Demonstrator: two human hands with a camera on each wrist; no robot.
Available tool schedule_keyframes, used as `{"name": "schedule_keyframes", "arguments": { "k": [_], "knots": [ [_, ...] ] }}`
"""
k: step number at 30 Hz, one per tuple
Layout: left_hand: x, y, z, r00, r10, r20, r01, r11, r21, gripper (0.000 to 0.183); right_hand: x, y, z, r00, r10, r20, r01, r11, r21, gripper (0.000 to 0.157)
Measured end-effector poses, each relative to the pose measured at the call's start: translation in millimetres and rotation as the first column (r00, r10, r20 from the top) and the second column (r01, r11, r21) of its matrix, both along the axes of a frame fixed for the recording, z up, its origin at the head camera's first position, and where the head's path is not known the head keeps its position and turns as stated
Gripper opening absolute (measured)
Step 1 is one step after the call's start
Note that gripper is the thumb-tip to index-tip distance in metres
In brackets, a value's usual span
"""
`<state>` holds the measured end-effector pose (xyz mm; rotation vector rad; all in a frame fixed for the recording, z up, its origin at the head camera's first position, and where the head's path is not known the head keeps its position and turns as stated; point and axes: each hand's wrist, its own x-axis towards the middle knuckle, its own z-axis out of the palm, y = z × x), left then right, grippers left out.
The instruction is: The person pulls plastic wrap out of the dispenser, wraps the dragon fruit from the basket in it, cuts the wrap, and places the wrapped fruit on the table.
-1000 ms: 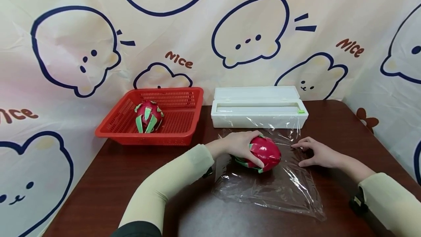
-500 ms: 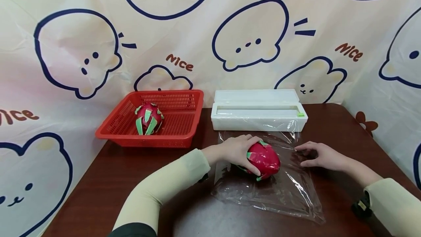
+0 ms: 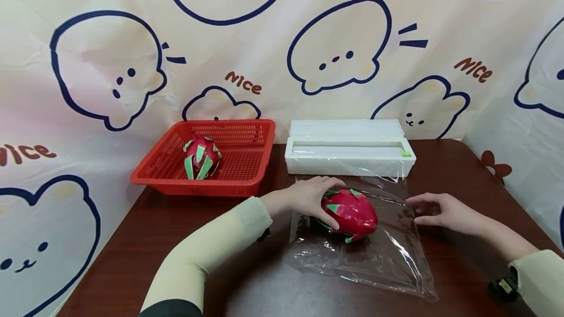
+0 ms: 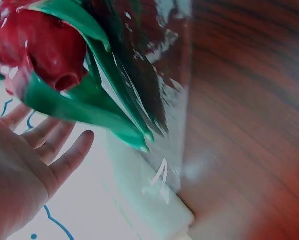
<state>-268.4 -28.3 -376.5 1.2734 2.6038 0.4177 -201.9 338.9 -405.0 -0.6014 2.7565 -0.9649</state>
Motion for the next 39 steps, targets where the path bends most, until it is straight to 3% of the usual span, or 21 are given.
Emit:
{"name": "schedule_keyframes", "arguments": {
  "k": [7,12,15,24,32,34,39],
  "knots": [
    [8.3,-32,5.7,0.997,0.057,0.046,-0.063,0.988,0.141,0.091,20.6,2,2.1,1.0,0.019,-0.015,-0.019,1.0,-0.018,0.048],
    [22.5,-54,4.6,1.0,0.028,0.001,-0.027,0.962,0.272,0.077,36.4,2,1.3,0.997,0.047,-0.068,-0.049,0.998,-0.034,0.044],
    [33.6,-66,1.8,1.0,-0.014,0.01,0.01,0.95,0.311,0.069,46.1,2,0.9,0.994,0.056,-0.097,-0.059,0.998,-0.033,0.044],
    [64.2,-89,-4.8,0.989,-0.118,0.094,0.088,0.956,0.279,0.053,66.1,-2,0.5,0.984,0.124,-0.131,-0.131,0.99,-0.048,0.042],
    [73.1,-91,-12.9,0.971,-0.221,0.093,0.178,0.924,0.339,0.042,69.4,-10,-7.3,0.952,0.242,-0.186,-0.264,0.96,-0.098,0.036],
    [75.0,-90,-15.4,0.965,-0.237,0.113,0.191,0.929,0.318,0.044,70.3,-13,-11.8,0.937,0.286,-0.199,-0.313,0.942,-0.12,0.033],
    [79.2,-88,-20.0,0.961,-0.239,0.141,0.209,0.957,0.203,0.048,75.2,-19,-23.4,0.917,0.374,-0.14,-0.396,0.9,-0.183,0.03]
  ]
}}
